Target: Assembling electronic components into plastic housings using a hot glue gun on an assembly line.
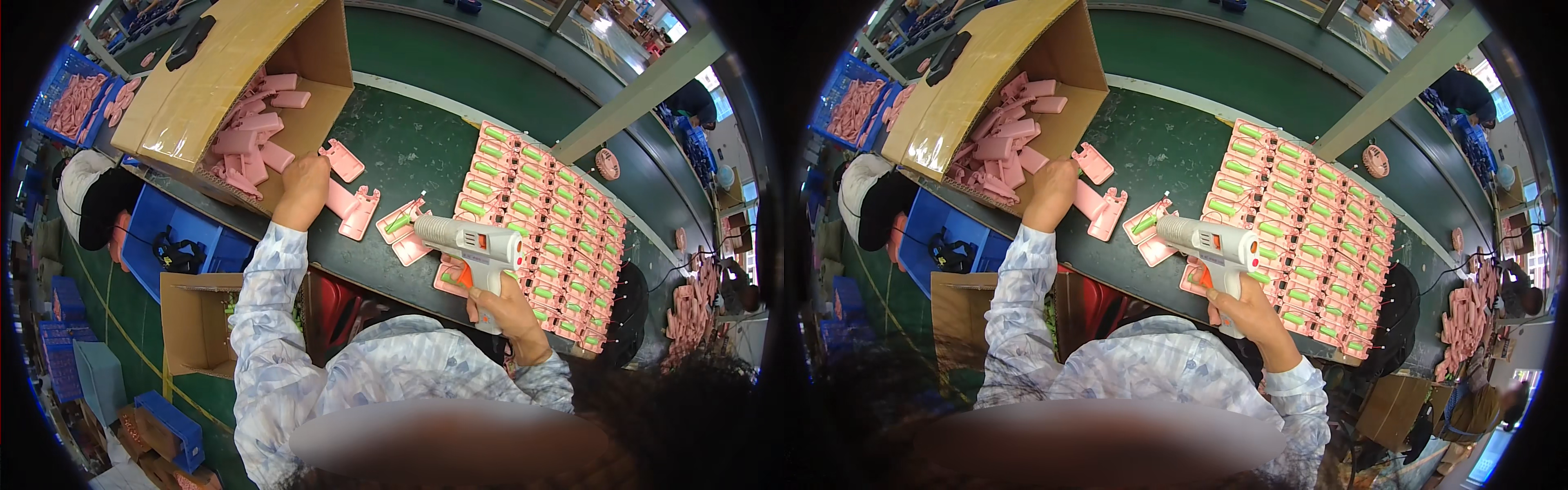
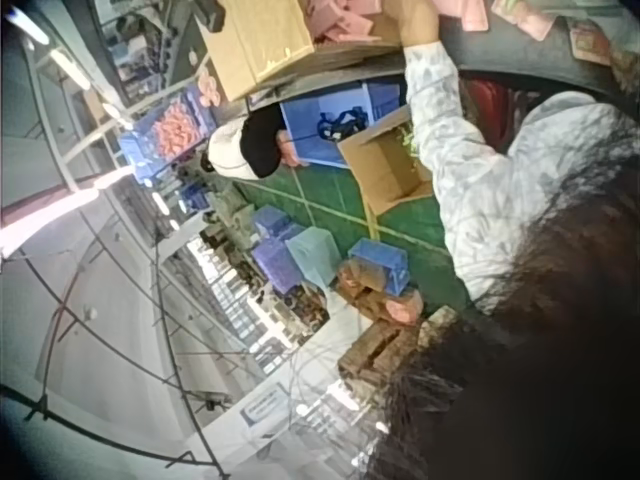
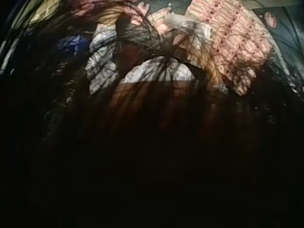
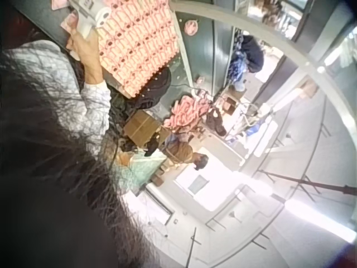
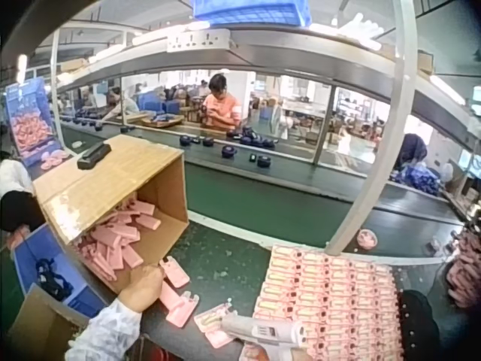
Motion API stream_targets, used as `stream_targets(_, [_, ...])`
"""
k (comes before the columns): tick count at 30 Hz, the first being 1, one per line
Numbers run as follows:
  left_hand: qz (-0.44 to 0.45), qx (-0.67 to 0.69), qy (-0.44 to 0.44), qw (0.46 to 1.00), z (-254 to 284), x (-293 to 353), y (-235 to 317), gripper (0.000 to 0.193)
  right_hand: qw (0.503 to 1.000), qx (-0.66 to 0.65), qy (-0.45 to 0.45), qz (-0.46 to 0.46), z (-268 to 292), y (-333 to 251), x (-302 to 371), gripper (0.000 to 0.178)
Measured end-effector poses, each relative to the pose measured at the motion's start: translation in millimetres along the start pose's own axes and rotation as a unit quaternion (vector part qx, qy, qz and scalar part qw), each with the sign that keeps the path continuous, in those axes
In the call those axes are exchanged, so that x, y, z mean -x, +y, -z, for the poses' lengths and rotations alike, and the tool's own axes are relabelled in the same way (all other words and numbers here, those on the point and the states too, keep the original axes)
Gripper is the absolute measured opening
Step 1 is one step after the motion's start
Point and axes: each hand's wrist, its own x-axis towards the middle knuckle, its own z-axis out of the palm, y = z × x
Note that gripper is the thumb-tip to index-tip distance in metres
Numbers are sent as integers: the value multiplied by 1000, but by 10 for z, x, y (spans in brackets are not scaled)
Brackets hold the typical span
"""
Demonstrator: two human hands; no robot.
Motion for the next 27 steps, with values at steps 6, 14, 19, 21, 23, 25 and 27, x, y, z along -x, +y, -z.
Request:
stream_targets(6, [74,30,-72,994,-2,-163,-65,14,1000,0,-22,-9,58,-9,144,24])
stream_targets(14, [47,191,139,971,594,-7,208,20,998,25,-30,-54,126,80,273,21])
stream_targets(19, [28,699,154,698,439,80,562,17,998,19,-43,-43,113,96,252,16])
stream_targets(21, [25,660,142,737,126,-14,531,15,999,12,-40,-34,111,105,249,15])
stream_targets(23, [22,554,102,826,67,-88,592,11,998,31,-40,-45,136,116,250,18])
stream_targets(25, [-59,398,120,908,57,-165,694,12,999,24,-25,-38,102,111,268,17])
stream_targets(27, [-84,369,96,920,-23,-205,738,13,999,16,-10,-33,97,115,286,15])
